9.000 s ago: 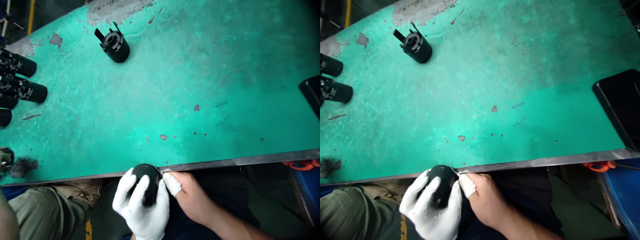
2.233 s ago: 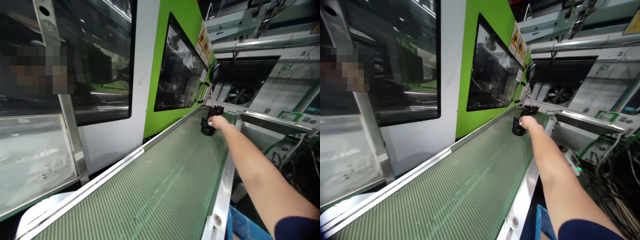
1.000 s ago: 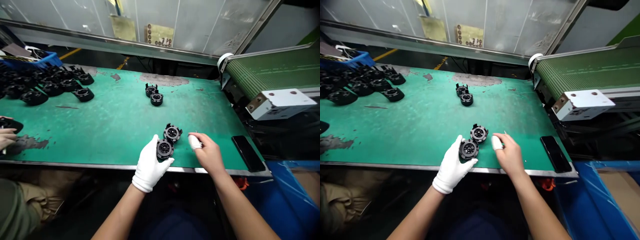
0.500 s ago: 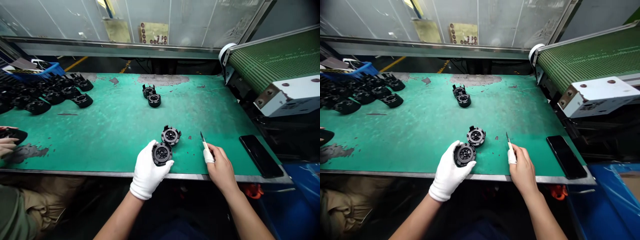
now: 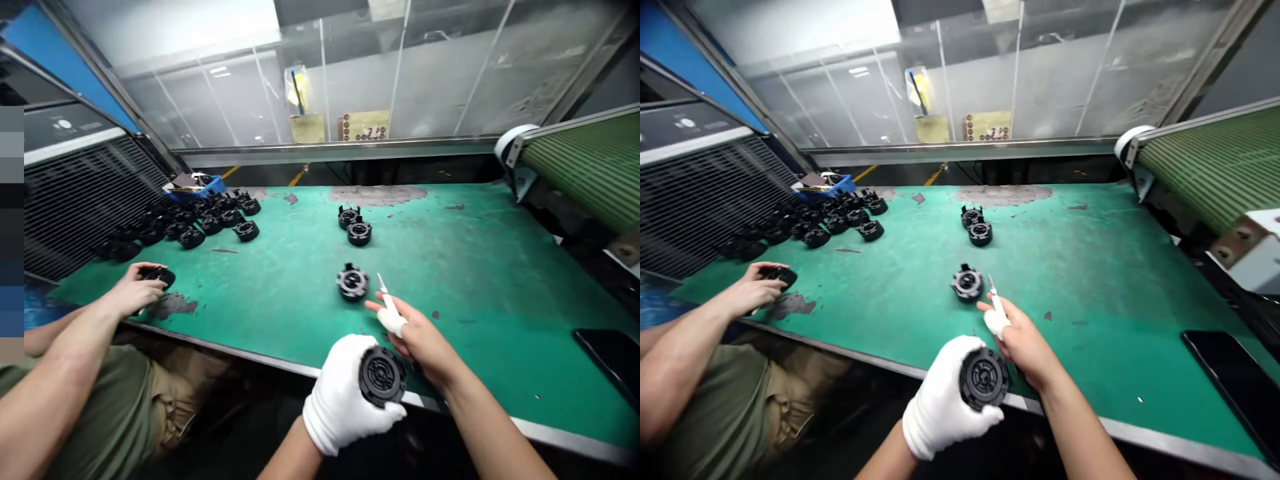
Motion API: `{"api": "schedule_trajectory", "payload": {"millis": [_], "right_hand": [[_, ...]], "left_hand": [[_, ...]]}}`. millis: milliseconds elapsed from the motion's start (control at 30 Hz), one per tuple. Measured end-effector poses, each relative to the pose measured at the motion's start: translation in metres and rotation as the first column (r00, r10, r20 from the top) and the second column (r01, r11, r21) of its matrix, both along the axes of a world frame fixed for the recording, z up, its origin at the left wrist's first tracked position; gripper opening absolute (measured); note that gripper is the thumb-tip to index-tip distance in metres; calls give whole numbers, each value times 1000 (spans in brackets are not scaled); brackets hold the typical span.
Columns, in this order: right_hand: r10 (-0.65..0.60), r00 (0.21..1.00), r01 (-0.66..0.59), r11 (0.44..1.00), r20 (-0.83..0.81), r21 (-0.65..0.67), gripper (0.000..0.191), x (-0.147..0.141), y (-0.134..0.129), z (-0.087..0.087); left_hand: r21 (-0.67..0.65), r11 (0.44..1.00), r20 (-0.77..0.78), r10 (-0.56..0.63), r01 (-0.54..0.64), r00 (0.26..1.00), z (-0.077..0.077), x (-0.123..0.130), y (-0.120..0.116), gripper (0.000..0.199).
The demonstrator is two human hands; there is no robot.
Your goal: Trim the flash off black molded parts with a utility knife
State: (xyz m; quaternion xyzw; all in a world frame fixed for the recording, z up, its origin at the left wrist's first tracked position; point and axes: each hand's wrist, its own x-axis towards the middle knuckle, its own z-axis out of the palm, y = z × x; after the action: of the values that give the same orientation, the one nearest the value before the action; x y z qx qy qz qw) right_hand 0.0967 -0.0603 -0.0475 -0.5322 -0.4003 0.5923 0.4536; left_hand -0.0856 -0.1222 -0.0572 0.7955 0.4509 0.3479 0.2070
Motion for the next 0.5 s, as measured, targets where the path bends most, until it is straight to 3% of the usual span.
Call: {"api": "schedule_trajectory", "payload": {"millis": [67,133,233,333,400,500], "right_hand": [[50,996,-50,999,-71,-3,59,1,11,15],[-60,996,60,998,-70,5,65,13,15,20],[-239,971,239,971,-22,-14,69,37,3,12],[-277,961,278,959,21,-47,70,53,-20,-7],[-274,961,276,959,27,-63,68,58,-33,-17],[-279,960,280,958,23,-62,64,63,-47,-25]], "left_hand": [[-46,998,-15,52,-53,999,0,-4,6,83],[-122,990,-31,66,-69,997,3,-5,19,85],[-292,956,-22,29,-34,999,16,-2,56,89],[-385,921,-9,53,-52,999,30,-10,108,83],[-383,900,-26,216,-209,976,36,-26,145,74],[-362,777,-32,542,-515,840,40,-59,188,76]]}}
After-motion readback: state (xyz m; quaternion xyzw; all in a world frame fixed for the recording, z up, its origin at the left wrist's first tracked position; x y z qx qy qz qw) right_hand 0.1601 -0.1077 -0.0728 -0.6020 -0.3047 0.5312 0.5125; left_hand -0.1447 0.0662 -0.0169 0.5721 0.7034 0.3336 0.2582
